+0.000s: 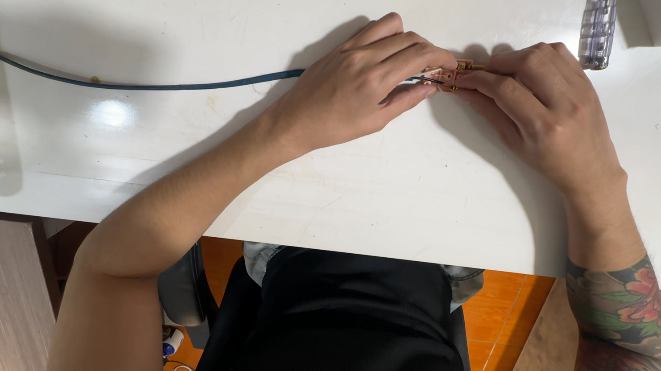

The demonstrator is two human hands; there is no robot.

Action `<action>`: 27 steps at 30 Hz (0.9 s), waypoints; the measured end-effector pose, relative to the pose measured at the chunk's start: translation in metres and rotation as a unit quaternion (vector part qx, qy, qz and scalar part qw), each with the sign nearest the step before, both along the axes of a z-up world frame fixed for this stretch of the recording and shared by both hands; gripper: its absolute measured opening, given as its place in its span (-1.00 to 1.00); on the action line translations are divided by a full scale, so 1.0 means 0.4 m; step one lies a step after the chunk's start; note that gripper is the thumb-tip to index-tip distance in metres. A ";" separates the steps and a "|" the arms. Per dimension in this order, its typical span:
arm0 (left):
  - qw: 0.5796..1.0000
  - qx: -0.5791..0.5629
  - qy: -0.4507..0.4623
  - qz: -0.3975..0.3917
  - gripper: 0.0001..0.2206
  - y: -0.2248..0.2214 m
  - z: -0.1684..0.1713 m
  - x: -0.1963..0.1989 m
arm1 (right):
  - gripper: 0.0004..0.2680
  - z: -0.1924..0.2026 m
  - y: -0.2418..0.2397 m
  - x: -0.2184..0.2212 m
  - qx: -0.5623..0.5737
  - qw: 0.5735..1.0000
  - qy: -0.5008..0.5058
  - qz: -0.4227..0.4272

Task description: The person assembles a power plug by inserting a blue cable into the plug's internal component and using a screwdriver to tighten the terminal screws.

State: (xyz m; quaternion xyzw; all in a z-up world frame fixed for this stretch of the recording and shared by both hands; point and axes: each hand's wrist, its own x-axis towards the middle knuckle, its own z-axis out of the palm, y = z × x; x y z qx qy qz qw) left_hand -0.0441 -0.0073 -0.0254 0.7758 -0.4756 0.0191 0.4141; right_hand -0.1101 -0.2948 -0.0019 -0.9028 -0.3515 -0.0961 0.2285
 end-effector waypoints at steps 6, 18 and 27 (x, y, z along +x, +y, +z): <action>1.000 -0.001 0.007 0.001 -0.81 0.001 0.003 -0.001 | -0.88 -0.015 -0.003 -0.002 0.032 0.999 0.038 -0.012; 1.000 -0.002 0.003 0.005 -0.82 0.000 0.006 -0.001 | -0.89 -0.010 0.000 0.004 0.005 1.000 0.000 -0.004; 1.000 0.005 -0.003 0.010 -0.83 -0.001 0.009 0.000 | -0.85 -0.019 0.003 0.008 0.018 1.000 -0.023 -0.007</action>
